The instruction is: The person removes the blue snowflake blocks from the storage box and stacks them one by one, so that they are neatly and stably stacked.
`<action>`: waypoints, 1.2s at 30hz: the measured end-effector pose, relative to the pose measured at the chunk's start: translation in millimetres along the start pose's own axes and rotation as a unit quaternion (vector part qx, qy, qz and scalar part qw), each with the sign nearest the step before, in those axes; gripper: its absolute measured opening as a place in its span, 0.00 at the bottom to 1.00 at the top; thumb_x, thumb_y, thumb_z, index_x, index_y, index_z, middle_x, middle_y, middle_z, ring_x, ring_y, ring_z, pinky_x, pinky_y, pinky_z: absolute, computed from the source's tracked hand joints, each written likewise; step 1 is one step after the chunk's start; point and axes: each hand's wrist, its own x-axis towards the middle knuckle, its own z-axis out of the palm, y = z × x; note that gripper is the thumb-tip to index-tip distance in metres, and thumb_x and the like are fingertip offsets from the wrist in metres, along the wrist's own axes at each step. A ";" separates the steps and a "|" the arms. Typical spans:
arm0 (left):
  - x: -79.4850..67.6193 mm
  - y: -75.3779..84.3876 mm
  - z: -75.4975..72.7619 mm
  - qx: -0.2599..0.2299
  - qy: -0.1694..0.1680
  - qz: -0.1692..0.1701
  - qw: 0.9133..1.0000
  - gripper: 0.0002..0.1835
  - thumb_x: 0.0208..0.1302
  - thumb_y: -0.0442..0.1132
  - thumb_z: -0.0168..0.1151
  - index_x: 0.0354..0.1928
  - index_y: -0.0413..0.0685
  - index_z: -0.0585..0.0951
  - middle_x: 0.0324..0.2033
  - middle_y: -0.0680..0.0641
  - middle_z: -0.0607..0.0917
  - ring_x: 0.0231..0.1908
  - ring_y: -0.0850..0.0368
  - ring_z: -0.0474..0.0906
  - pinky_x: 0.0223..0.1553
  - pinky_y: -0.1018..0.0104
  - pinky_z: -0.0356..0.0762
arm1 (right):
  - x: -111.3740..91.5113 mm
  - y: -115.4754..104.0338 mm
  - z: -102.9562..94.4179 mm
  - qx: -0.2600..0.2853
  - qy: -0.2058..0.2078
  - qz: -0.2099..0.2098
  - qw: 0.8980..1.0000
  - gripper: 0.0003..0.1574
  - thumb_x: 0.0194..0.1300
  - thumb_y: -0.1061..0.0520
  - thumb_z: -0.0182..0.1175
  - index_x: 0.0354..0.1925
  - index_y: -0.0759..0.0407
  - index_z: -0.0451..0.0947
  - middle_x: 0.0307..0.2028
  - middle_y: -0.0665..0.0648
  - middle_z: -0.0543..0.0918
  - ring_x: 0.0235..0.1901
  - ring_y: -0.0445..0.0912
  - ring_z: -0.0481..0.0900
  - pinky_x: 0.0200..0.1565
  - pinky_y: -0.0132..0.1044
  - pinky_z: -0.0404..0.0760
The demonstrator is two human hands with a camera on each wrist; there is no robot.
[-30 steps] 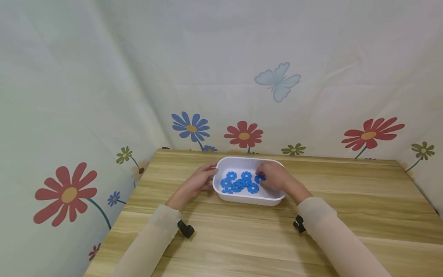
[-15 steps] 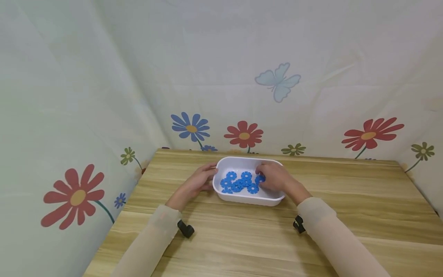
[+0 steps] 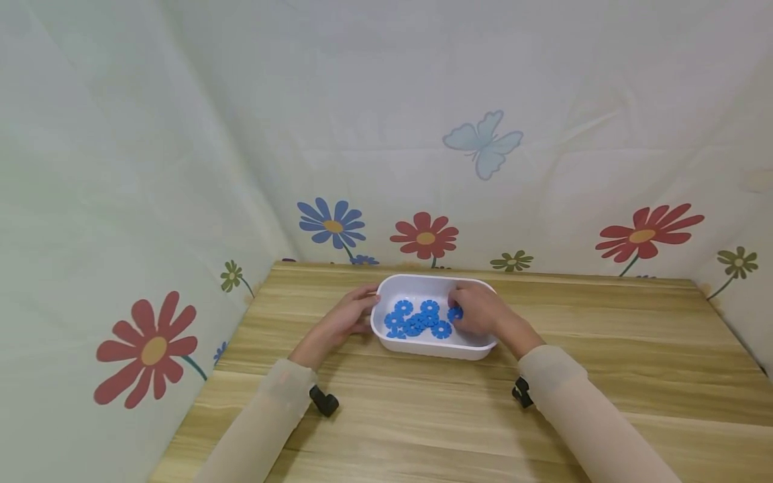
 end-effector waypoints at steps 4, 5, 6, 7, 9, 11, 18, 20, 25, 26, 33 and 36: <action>-0.9 -0.5 -1.0 0.000 -0.003 0.003 1.000 0.28 0.82 0.46 0.56 0.78 0.52 0.70 0.71 0.39 0.75 0.64 0.44 0.79 0.53 0.50 0.87 | 0.7 1.1 1.8 -0.002 0.005 -0.002 1.000 0.19 0.60 0.56 0.77 0.49 0.60 0.87 0.50 0.59 0.86 0.50 0.55 0.81 0.61 0.57 0.81; -1.3 -0.5 -1.2 -0.001 -0.002 0.003 1.000 0.28 0.82 0.46 0.56 0.78 0.52 0.70 0.71 0.39 0.75 0.64 0.44 0.78 0.53 0.50 0.87 | 0.9 1.1 2.1 0.000 0.007 -0.001 1.000 0.20 0.60 0.56 0.77 0.49 0.61 0.88 0.50 0.59 0.86 0.50 0.55 0.82 0.61 0.57 0.81; -1.6 -0.7 -1.5 0.000 -0.001 0.004 1.000 0.28 0.82 0.46 0.56 0.78 0.52 0.70 0.71 0.39 0.75 0.64 0.44 0.78 0.53 0.50 0.87 | 1.2 1.2 2.4 0.003 0.009 -0.001 1.000 0.20 0.60 0.56 0.77 0.50 0.61 0.87 0.50 0.59 0.86 0.50 0.55 0.82 0.61 0.57 0.81; -2.1 -0.6 -1.5 -0.001 0.000 0.005 1.000 0.28 0.82 0.46 0.57 0.78 0.52 0.70 0.71 0.39 0.75 0.64 0.44 0.79 0.53 0.49 0.87 | 1.5 1.2 2.5 0.007 0.010 0.000 1.000 0.21 0.60 0.56 0.76 0.51 0.62 0.87 0.49 0.58 0.87 0.49 0.55 0.82 0.61 0.57 0.81; -2.3 -1.3 -1.6 -0.001 0.001 0.005 1.000 0.28 0.81 0.46 0.57 0.78 0.52 0.70 0.71 0.39 0.75 0.64 0.44 0.79 0.52 0.50 0.87 | 1.7 1.4 2.8 0.015 0.015 0.001 1.000 0.22 0.60 0.56 0.76 0.51 0.62 0.87 0.47 0.57 0.87 0.47 0.53 0.82 0.59 0.56 0.82; -1.9 -2.4 -1.3 -0.007 0.000 0.007 1.000 0.27 0.81 0.45 0.57 0.78 0.51 0.70 0.70 0.39 0.76 0.63 0.43 0.79 0.51 0.50 0.88 | 1.4 1.8 2.5 0.024 0.021 0.000 0.999 0.21 0.60 0.56 0.76 0.50 0.63 0.86 0.44 0.56 0.87 0.45 0.52 0.82 0.57 0.54 0.83; -0.1 -4.3 0.5 -0.016 0.003 0.004 1.000 0.26 0.82 0.44 0.56 0.77 0.50 0.71 0.70 0.39 0.77 0.64 0.43 0.79 0.49 0.52 0.88 | 0.6 6.8 -1.9 0.102 0.028 -0.004 0.994 0.20 0.61 0.58 0.76 0.49 0.65 0.84 0.41 0.56 0.85 0.42 0.51 0.80 0.50 0.49 0.85; -0.1 -3.4 0.7 -0.013 0.004 0.001 1.000 0.27 0.82 0.45 0.56 0.77 0.51 0.71 0.69 0.39 0.78 0.64 0.44 0.79 0.51 0.51 0.88 | 0.7 7.7 -4.2 0.114 0.029 -0.006 0.993 0.20 0.62 0.58 0.75 0.49 0.66 0.84 0.41 0.57 0.86 0.42 0.52 0.80 0.50 0.49 0.86; 0.7 -1.1 1.3 -0.019 0.005 -0.004 1.000 0.27 0.81 0.45 0.57 0.77 0.51 0.72 0.66 0.40 0.81 0.63 0.45 0.81 0.51 0.51 0.88 | -1.7 4.8 -10.4 0.124 0.041 -0.007 0.991 0.20 0.62 0.58 0.75 0.50 0.67 0.84 0.43 0.58 0.87 0.44 0.52 0.82 0.52 0.51 0.87; 1.0 -1.0 1.4 -0.020 0.005 -0.005 1.000 0.27 0.81 0.45 0.57 0.77 0.51 0.72 0.65 0.40 0.81 0.62 0.46 0.81 0.51 0.51 0.88 | -2.6 4.6 -11.1 0.125 0.045 -0.009 0.991 0.20 0.62 0.58 0.75 0.50 0.67 0.84 0.43 0.59 0.87 0.44 0.52 0.83 0.52 0.52 0.87; 0.7 -0.9 1.9 -0.025 0.002 -0.013 1.000 0.28 0.81 0.46 0.58 0.78 0.51 0.71 0.65 0.40 0.82 0.62 0.47 0.81 0.48 0.54 0.88 | -14.2 9.3 -19.6 0.138 0.081 -0.012 0.987 0.20 0.64 0.59 0.75 0.50 0.68 0.83 0.44 0.60 0.86 0.45 0.54 0.83 0.52 0.55 0.87; 0.2 -1.7 0.9 -0.025 0.004 -0.012 1.000 0.28 0.80 0.46 0.58 0.77 0.51 0.71 0.65 0.40 0.82 0.62 0.48 0.81 0.48 0.54 0.88 | -22.4 14.8 -27.4 0.142 0.098 -0.015 0.985 0.20 0.64 0.61 0.75 0.50 0.70 0.83 0.45 0.62 0.86 0.45 0.56 0.83 0.52 0.58 0.87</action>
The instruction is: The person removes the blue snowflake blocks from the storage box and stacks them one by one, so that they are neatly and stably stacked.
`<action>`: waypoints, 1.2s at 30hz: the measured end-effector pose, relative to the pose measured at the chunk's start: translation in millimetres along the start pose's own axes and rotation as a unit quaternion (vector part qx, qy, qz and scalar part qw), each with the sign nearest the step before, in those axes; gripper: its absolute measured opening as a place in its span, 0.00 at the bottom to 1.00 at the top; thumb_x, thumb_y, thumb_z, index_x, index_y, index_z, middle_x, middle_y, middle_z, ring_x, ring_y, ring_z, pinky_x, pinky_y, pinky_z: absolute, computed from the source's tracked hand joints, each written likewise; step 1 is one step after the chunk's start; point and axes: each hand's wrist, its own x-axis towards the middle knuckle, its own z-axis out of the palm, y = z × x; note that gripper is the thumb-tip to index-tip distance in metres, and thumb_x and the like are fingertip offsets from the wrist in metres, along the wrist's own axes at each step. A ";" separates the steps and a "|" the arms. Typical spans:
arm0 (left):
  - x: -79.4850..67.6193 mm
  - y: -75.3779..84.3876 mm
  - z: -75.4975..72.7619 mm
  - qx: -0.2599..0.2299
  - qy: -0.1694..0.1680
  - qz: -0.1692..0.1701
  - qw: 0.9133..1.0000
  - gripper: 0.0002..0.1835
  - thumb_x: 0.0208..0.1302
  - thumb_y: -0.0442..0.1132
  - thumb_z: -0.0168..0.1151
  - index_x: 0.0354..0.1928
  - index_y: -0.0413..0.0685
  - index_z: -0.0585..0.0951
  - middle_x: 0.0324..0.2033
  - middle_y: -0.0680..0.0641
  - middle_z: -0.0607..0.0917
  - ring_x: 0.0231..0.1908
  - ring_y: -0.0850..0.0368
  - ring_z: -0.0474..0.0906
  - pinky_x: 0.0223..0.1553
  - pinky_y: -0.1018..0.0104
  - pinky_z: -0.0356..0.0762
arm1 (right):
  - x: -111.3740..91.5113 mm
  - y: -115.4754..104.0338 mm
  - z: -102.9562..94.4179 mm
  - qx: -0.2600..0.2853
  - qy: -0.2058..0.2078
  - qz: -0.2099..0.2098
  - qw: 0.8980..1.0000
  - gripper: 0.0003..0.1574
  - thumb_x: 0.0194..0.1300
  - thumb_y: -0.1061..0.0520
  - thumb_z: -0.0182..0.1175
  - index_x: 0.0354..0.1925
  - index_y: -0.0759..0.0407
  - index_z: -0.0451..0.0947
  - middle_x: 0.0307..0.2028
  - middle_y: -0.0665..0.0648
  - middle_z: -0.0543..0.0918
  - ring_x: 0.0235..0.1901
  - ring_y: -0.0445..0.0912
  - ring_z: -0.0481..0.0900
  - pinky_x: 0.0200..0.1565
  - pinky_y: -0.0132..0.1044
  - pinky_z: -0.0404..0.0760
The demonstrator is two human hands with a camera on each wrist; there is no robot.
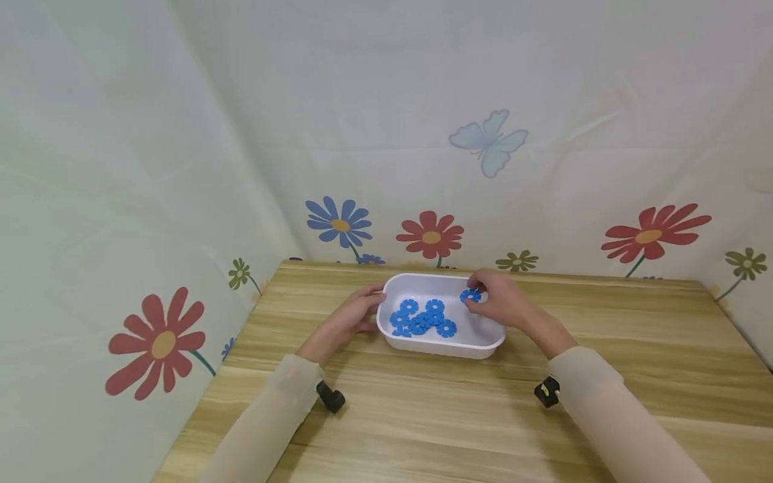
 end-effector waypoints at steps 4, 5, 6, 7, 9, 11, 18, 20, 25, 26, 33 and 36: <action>-0.1 -0.5 0.5 0.002 0.001 0.002 1.000 0.27 0.81 0.46 0.57 0.77 0.51 0.71 0.65 0.40 0.82 0.62 0.47 0.81 0.50 0.53 0.88 | -12.1 6.5 -16.8 -0.007 0.021 0.004 1.000 0.21 0.64 0.61 0.75 0.50 0.72 0.82 0.44 0.64 0.86 0.44 0.57 0.84 0.51 0.59 0.87; -0.1 -0.2 0.7 0.001 0.001 0.003 1.000 0.27 0.81 0.45 0.57 0.77 0.51 0.71 0.66 0.40 0.82 0.63 0.47 0.81 0.50 0.52 0.88 | -15.2 8.5 -21.0 -0.007 0.027 0.006 1.000 0.20 0.64 0.61 0.75 0.50 0.72 0.82 0.44 0.64 0.86 0.44 0.57 0.84 0.51 0.60 0.87; -0.1 0.0 0.9 0.000 0.001 0.003 1.000 0.27 0.81 0.45 0.57 0.77 0.51 0.71 0.66 0.40 0.82 0.63 0.47 0.81 0.50 0.52 0.88 | -18.4 10.5 -24.8 -0.008 0.034 0.005 0.999 0.20 0.64 0.62 0.75 0.50 0.72 0.82 0.44 0.64 0.86 0.43 0.57 0.84 0.50 0.60 0.87; -0.5 0.4 0.7 0.000 0.002 0.004 1.000 0.27 0.81 0.45 0.57 0.77 0.51 0.71 0.66 0.40 0.82 0.63 0.46 0.80 0.51 0.52 0.87 | -21.3 13.0 -28.2 -0.009 0.042 0.003 0.999 0.20 0.64 0.63 0.75 0.49 0.72 0.82 0.43 0.64 0.86 0.43 0.57 0.84 0.49 0.61 0.87; -0.4 1.0 0.5 -0.001 0.001 0.005 1.000 0.27 0.81 0.45 0.57 0.77 0.51 0.71 0.66 0.40 0.82 0.64 0.46 0.80 0.51 0.51 0.87 | -27.3 19.0 -34.2 -0.016 0.060 0.000 0.998 0.18 0.63 0.63 0.75 0.48 0.72 0.83 0.42 0.64 0.86 0.41 0.57 0.84 0.47 0.61 0.87; -0.6 1.7 0.5 -0.001 0.000 0.006 1.000 0.27 0.81 0.45 0.57 0.77 0.51 0.71 0.65 0.40 0.82 0.63 0.46 0.80 0.51 0.51 0.87 | -33.5 25.9 -38.9 -0.023 0.077 -0.003 0.997 0.18 0.62 0.64 0.76 0.47 0.72 0.83 0.41 0.64 0.87 0.40 0.57 0.85 0.45 0.60 0.87; -2.7 2.7 1.4 0.006 0.000 0.002 1.000 0.27 0.81 0.46 0.57 0.77 0.53 0.71 0.65 0.42 0.82 0.63 0.48 0.81 0.51 0.52 0.88 | -52.2 50.5 -44.3 -0.044 0.096 0.014 0.994 0.19 0.61 0.62 0.77 0.45 0.73 0.83 0.38 0.64 0.87 0.38 0.56 0.85 0.40 0.55 0.87; -3.4 2.3 1.3 0.007 0.000 0.002 1.000 0.27 0.81 0.46 0.57 0.77 0.53 0.71 0.65 0.42 0.82 0.63 0.48 0.81 0.51 0.52 0.88 | -55.8 56.5 -43.6 -0.047 0.092 0.024 0.994 0.19 0.61 0.62 0.76 0.45 0.74 0.83 0.38 0.64 0.87 0.37 0.57 0.85 0.41 0.55 0.87; -3.7 2.0 0.7 0.007 0.001 0.005 1.000 0.27 0.81 0.47 0.57 0.77 0.52 0.71 0.65 0.41 0.82 0.63 0.47 0.81 0.51 0.52 0.88 | -61.6 70.0 -40.5 -0.050 0.079 0.045 0.995 0.19 0.62 0.61 0.76 0.45 0.74 0.84 0.36 0.64 0.87 0.37 0.58 0.85 0.41 0.55 0.87; -3.7 2.1 0.7 0.007 0.002 0.006 1.000 0.27 0.81 0.47 0.57 0.77 0.51 0.71 0.65 0.41 0.82 0.62 0.47 0.81 0.51 0.52 0.88 | -62.6 72.8 -39.6 -0.052 0.076 0.048 0.995 0.19 0.62 0.60 0.76 0.45 0.74 0.84 0.36 0.63 0.88 0.38 0.58 0.85 0.41 0.55 0.88; -2.2 2.8 1.4 0.011 0.006 0.001 1.000 0.28 0.81 0.47 0.57 0.78 0.53 0.71 0.65 0.42 0.82 0.63 0.48 0.81 0.50 0.54 0.88 | -72.2 88.1 -31.3 -0.058 0.043 0.067 0.995 0.22 0.65 0.58 0.76 0.48 0.75 0.84 0.40 0.64 0.89 0.40 0.58 0.86 0.44 0.53 0.86; -2.5 2.8 1.6 0.010 0.007 0.001 1.000 0.28 0.81 0.46 0.57 0.78 0.52 0.70 0.66 0.41 0.81 0.63 0.47 0.80 0.50 0.54 0.88 | -74.1 90.4 -27.6 -0.062 0.034 0.069 0.995 0.22 0.65 0.58 0.76 0.49 0.74 0.84 0.40 0.63 0.88 0.41 0.57 0.85 0.45 0.54 0.86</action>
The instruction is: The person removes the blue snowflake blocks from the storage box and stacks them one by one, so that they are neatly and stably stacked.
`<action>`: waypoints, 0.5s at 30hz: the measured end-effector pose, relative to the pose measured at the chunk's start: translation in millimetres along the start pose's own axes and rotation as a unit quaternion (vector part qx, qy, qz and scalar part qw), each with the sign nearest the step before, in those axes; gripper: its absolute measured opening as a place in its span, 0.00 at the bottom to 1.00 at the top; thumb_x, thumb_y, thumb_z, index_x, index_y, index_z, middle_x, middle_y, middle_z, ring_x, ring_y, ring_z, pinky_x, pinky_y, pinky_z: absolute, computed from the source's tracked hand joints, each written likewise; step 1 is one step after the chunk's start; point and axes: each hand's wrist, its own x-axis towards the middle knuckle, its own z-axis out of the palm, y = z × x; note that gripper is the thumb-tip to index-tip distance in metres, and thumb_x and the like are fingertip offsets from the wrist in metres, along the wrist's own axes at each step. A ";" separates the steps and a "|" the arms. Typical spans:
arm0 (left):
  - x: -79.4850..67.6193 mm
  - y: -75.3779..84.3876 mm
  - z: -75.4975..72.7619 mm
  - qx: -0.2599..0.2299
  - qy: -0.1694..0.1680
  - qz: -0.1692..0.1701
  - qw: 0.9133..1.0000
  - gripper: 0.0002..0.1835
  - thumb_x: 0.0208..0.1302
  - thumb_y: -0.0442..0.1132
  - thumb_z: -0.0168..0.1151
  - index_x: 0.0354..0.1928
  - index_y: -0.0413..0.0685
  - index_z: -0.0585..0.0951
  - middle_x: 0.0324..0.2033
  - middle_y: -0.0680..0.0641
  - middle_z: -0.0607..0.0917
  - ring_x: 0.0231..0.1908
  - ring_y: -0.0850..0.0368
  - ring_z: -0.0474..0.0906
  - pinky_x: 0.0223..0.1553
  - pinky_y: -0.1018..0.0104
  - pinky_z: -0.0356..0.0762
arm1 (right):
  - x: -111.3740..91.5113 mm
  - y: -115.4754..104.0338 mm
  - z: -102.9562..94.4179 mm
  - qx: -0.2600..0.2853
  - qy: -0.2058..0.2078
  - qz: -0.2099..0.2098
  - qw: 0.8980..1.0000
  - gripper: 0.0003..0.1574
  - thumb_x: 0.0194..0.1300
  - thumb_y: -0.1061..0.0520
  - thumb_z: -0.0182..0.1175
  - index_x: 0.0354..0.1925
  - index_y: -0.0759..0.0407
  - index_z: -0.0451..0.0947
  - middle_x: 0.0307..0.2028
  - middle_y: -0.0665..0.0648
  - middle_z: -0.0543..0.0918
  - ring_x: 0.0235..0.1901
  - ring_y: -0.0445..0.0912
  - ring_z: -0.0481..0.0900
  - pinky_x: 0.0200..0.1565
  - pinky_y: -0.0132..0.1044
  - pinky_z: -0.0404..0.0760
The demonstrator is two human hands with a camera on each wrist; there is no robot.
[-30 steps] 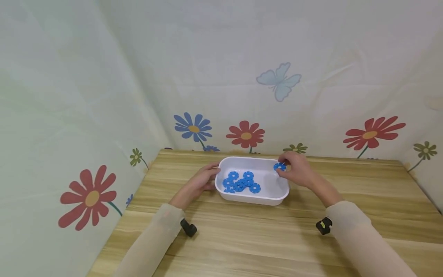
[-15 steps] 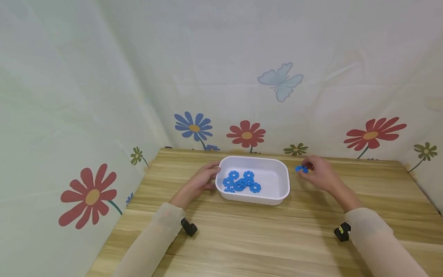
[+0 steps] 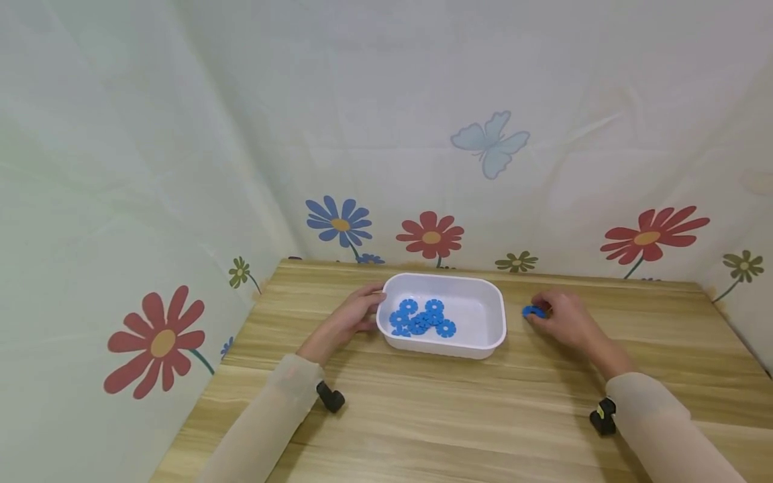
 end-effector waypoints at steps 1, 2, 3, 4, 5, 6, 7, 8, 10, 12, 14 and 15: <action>-0.1 0.0 0.2 -0.001 0.000 0.001 1.000 0.28 0.81 0.46 0.57 0.78 0.52 0.70 0.66 0.41 0.81 0.64 0.47 0.80 0.50 0.53 0.88 | -0.8 0.3 0.6 -0.001 -0.003 -0.001 1.000 0.22 0.65 0.58 0.76 0.49 0.74 0.84 0.40 0.63 0.88 0.41 0.57 0.85 0.45 0.54 0.86; -0.2 0.0 0.5 -0.001 0.001 0.001 1.000 0.28 0.81 0.46 0.57 0.78 0.52 0.70 0.67 0.41 0.81 0.64 0.47 0.80 0.50 0.54 0.88 | -1.3 0.3 1.0 -0.004 -0.003 -0.002 1.000 0.21 0.65 0.58 0.76 0.49 0.74 0.84 0.40 0.63 0.88 0.41 0.57 0.85 0.45 0.54 0.87; -0.3 0.2 0.8 -0.001 0.001 0.002 1.000 0.27 0.81 0.46 0.57 0.78 0.52 0.71 0.67 0.41 0.81 0.64 0.47 0.80 0.50 0.53 0.88 | -1.7 0.4 1.2 -0.004 -0.005 -0.002 1.000 0.21 0.65 0.59 0.75 0.49 0.74 0.83 0.40 0.63 0.88 0.41 0.57 0.85 0.45 0.55 0.87; -0.6 0.5 1.2 -0.002 0.001 0.002 1.000 0.27 0.81 0.46 0.57 0.78 0.52 0.71 0.67 0.41 0.80 0.64 0.47 0.80 0.50 0.53 0.88 | -2.0 0.2 1.4 -0.006 -0.005 -0.001 1.000 0.21 0.65 0.59 0.75 0.49 0.74 0.83 0.41 0.63 0.88 0.41 0.56 0.85 0.46 0.56 0.87; -1.0 0.7 1.5 -0.001 0.001 0.003 1.000 0.27 0.81 0.46 0.57 0.78 0.52 0.71 0.67 0.41 0.81 0.64 0.47 0.80 0.50 0.53 0.88 | -2.2 0.1 1.6 -0.008 -0.007 -0.001 1.000 0.21 0.65 0.60 0.75 0.49 0.74 0.83 0.41 0.63 0.88 0.41 0.57 0.85 0.46 0.56 0.87; -1.1 0.8 1.6 -0.001 0.000 0.003 1.000 0.27 0.81 0.46 0.57 0.78 0.52 0.71 0.67 0.41 0.81 0.64 0.47 0.80 0.50 0.53 0.88 | -2.6 -0.1 1.4 -0.008 -0.010 -0.002 1.000 0.21 0.65 0.60 0.75 0.49 0.74 0.83 0.41 0.64 0.88 0.41 0.57 0.85 0.46 0.57 0.87; -1.5 1.0 1.9 0.000 0.000 0.002 1.000 0.27 0.81 0.46 0.57 0.78 0.52 0.71 0.67 0.41 0.81 0.64 0.47 0.80 0.50 0.53 0.88 | -3.4 -0.8 1.1 -0.011 -0.014 -0.002 1.000 0.22 0.65 0.59 0.75 0.49 0.74 0.83 0.41 0.64 0.87 0.41 0.58 0.85 0.46 0.58 0.87; -2.0 1.2 2.4 0.000 -0.001 0.001 1.000 0.27 0.81 0.46 0.57 0.78 0.52 0.71 0.67 0.41 0.81 0.64 0.46 0.80 0.51 0.53 0.88 | -3.9 -0.5 1.4 -0.014 -0.015 -0.002 1.000 0.21 0.65 0.59 0.75 0.49 0.74 0.83 0.41 0.65 0.87 0.41 0.58 0.85 0.46 0.59 0.87; -2.2 1.0 2.9 0.002 -0.003 0.002 1.000 0.27 0.81 0.46 0.57 0.78 0.52 0.71 0.67 0.41 0.81 0.64 0.46 0.80 0.50 0.53 0.88 | -4.7 -0.9 1.7 -0.021 -0.018 -0.004 1.000 0.21 0.65 0.59 0.76 0.49 0.73 0.83 0.41 0.65 0.87 0.41 0.59 0.85 0.46 0.60 0.86; -2.0 0.3 2.8 0.004 -0.002 0.001 1.000 0.27 0.81 0.46 0.57 0.78 0.52 0.71 0.67 0.41 0.81 0.64 0.46 0.80 0.50 0.53 0.87 | -5.2 -1.7 2.0 -0.029 -0.019 -0.010 0.999 0.20 0.64 0.60 0.76 0.48 0.73 0.83 0.41 0.65 0.87 0.41 0.59 0.85 0.46 0.60 0.86; -2.1 -0.4 2.7 0.006 0.001 0.002 1.000 0.27 0.81 0.47 0.57 0.78 0.52 0.71 0.66 0.41 0.81 0.64 0.46 0.80 0.50 0.53 0.87 | -4.7 -2.2 2.7 -0.033 -0.015 -0.017 0.999 0.19 0.63 0.61 0.76 0.47 0.72 0.84 0.40 0.64 0.87 0.41 0.58 0.85 0.46 0.59 0.87; -1.8 -0.8 2.5 0.007 0.003 0.002 1.000 0.27 0.81 0.47 0.57 0.77 0.52 0.71 0.66 0.41 0.81 0.64 0.46 0.80 0.50 0.53 0.87 | -4.6 -2.9 2.6 -0.032 -0.013 -0.021 0.999 0.18 0.63 0.62 0.76 0.47 0.72 0.84 0.40 0.64 0.87 0.41 0.58 0.85 0.45 0.59 0.87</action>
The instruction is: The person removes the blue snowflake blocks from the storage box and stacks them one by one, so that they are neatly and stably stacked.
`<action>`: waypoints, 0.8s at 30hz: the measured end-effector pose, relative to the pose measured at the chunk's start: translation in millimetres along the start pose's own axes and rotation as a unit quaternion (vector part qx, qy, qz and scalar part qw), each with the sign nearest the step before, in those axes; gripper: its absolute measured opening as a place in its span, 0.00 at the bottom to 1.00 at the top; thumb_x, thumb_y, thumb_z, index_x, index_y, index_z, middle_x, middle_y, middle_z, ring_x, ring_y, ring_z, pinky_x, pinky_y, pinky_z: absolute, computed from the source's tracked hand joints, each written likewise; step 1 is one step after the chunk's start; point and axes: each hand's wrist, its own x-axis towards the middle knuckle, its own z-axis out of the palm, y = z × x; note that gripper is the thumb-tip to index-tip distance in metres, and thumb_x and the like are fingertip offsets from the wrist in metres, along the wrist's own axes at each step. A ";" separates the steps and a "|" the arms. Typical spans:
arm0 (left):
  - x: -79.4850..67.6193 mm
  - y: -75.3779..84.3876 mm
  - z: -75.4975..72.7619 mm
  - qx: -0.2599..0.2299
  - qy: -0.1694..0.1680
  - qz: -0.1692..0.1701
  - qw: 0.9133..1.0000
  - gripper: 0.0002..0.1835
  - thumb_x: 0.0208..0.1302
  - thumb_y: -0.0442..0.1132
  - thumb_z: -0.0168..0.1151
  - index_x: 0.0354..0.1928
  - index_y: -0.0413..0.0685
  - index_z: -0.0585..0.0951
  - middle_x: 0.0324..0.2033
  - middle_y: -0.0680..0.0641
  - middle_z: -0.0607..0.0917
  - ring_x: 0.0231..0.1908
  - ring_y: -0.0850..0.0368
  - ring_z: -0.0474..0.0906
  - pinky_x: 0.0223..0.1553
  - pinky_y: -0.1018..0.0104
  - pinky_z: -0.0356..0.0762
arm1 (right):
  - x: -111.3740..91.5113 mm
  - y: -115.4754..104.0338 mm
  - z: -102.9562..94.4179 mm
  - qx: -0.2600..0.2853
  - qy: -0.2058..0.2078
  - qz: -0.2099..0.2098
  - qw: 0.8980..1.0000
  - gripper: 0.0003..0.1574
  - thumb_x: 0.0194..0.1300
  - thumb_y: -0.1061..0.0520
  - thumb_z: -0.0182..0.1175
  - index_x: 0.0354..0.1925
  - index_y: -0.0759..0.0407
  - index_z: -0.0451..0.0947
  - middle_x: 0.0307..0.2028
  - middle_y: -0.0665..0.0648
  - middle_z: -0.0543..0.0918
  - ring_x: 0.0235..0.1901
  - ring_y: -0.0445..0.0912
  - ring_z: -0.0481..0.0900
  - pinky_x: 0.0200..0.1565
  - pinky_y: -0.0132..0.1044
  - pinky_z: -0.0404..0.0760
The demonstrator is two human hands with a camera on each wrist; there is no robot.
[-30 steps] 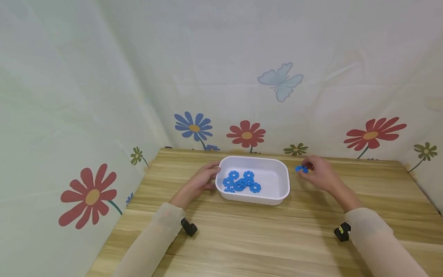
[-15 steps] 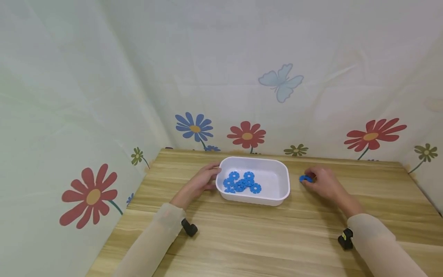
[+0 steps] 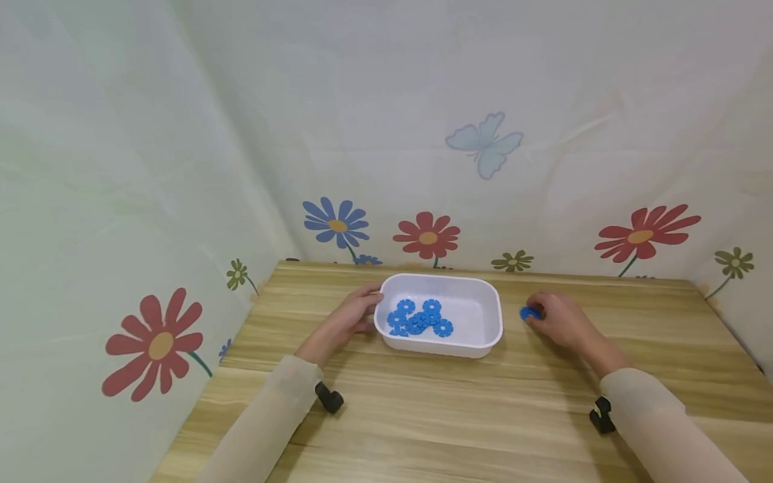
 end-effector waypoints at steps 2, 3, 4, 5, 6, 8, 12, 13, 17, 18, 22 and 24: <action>0.2 -1.1 -1.4 -0.001 0.003 0.000 1.000 0.27 0.81 0.47 0.57 0.77 0.53 0.71 0.66 0.41 0.81 0.63 0.47 0.80 0.50 0.53 0.87 | 1.5 -0.3 1.0 0.003 0.003 -0.007 1.000 0.18 0.62 0.63 0.76 0.47 0.72 0.84 0.40 0.64 0.87 0.40 0.58 0.85 0.44 0.58 0.87; 0.5 -1.4 -1.7 -0.002 0.003 0.000 1.000 0.27 0.81 0.47 0.57 0.77 0.53 0.71 0.66 0.42 0.81 0.63 0.47 0.80 0.50 0.53 0.87 | 1.8 0.0 1.6 0.006 0.005 -0.007 1.000 0.18 0.62 0.63 0.76 0.46 0.72 0.84 0.40 0.64 0.87 0.40 0.58 0.85 0.44 0.57 0.87; 0.9 -1.6 -1.8 -0.004 0.002 0.000 1.000 0.28 0.81 0.47 0.57 0.78 0.53 0.71 0.66 0.42 0.81 0.63 0.47 0.80 0.51 0.52 0.87 | 1.9 0.7 2.2 0.009 0.007 -0.006 1.000 0.18 0.62 0.63 0.76 0.46 0.72 0.84 0.40 0.64 0.87 0.40 0.58 0.86 0.44 0.57 0.88; 1.4 -1.8 -1.9 -0.005 0.001 0.001 1.000 0.27 0.81 0.47 0.57 0.78 0.52 0.71 0.66 0.42 0.81 0.63 0.47 0.80 0.51 0.52 0.88 | 1.7 1.3 2.6 0.011 0.008 -0.005 1.000 0.18 0.62 0.64 0.76 0.46 0.72 0.84 0.40 0.64 0.87 0.40 0.58 0.86 0.44 0.57 0.88; 2.0 -2.1 -1.8 -0.006 -0.001 0.001 1.000 0.28 0.81 0.47 0.57 0.78 0.52 0.71 0.66 0.42 0.81 0.63 0.47 0.80 0.50 0.52 0.88 | 1.5 1.8 2.8 0.013 0.008 -0.004 1.000 0.18 0.62 0.64 0.76 0.46 0.73 0.84 0.40 0.65 0.87 0.40 0.58 0.86 0.44 0.58 0.88; 2.9 -2.7 -1.5 -0.007 -0.003 0.002 1.000 0.27 0.81 0.47 0.57 0.78 0.52 0.71 0.67 0.41 0.81 0.63 0.47 0.80 0.50 0.52 0.88 | 0.9 2.5 2.7 0.011 0.005 -0.002 1.000 0.18 0.62 0.63 0.76 0.47 0.73 0.84 0.40 0.65 0.87 0.40 0.58 0.86 0.44 0.58 0.88; 3.4 -4.3 -1.3 -0.007 -0.003 0.001 1.000 0.27 0.81 0.46 0.57 0.77 0.52 0.71 0.66 0.42 0.81 0.63 0.47 0.80 0.50 0.53 0.88 | 1.3 1.6 -0.3 0.013 -0.012 -0.005 1.000 0.19 0.62 0.62 0.76 0.47 0.73 0.83 0.40 0.64 0.87 0.40 0.58 0.86 0.44 0.58 0.88; 3.3 -4.5 -1.4 -0.008 -0.004 0.001 1.000 0.27 0.81 0.46 0.57 0.77 0.52 0.71 0.66 0.42 0.81 0.63 0.47 0.80 0.50 0.52 0.88 | 1.8 1.1 -1.5 0.015 -0.017 -0.006 1.000 0.20 0.63 0.61 0.76 0.48 0.74 0.83 0.40 0.64 0.87 0.41 0.58 0.86 0.44 0.58 0.88; 3.1 -4.3 -2.7 -0.010 -0.007 0.004 1.000 0.27 0.80 0.47 0.58 0.77 0.53 0.72 0.65 0.43 0.82 0.63 0.48 0.80 0.52 0.51 0.88 | 4.6 -2.1 -7.0 0.018 -0.026 -0.005 0.999 0.21 0.65 0.61 0.74 0.49 0.75 0.82 0.42 0.66 0.87 0.43 0.61 0.86 0.46 0.59 0.87; 3.0 -4.3 -3.0 -0.011 -0.009 0.005 1.000 0.27 0.80 0.47 0.58 0.77 0.53 0.72 0.65 0.43 0.82 0.63 0.48 0.80 0.52 0.51 0.88 | 5.8 -3.6 -8.5 0.019 -0.025 -0.005 0.999 0.21 0.66 0.61 0.74 0.50 0.75 0.82 0.42 0.68 0.87 0.44 0.63 0.86 0.47 0.60 0.87; 1.3 -3.1 -4.2 -0.010 -0.015 0.005 1.000 0.26 0.80 0.48 0.59 0.76 0.53 0.73 0.65 0.43 0.82 0.63 0.47 0.80 0.53 0.51 0.87 | 13.4 -15.7 -15.2 0.016 -0.004 -0.013 1.000 0.22 0.68 0.60 0.72 0.52 0.75 0.82 0.46 0.70 0.87 0.47 0.65 0.85 0.47 0.61 0.87; 0.1 -2.6 -4.9 -0.011 -0.017 0.006 1.000 0.26 0.80 0.47 0.59 0.76 0.53 0.73 0.65 0.43 0.81 0.63 0.47 0.80 0.53 0.51 0.87 | 19.1 -27.2 -19.8 0.020 0.009 -0.018 1.000 0.22 0.69 0.60 0.72 0.54 0.74 0.82 0.47 0.70 0.86 0.48 0.65 0.85 0.47 0.61 0.87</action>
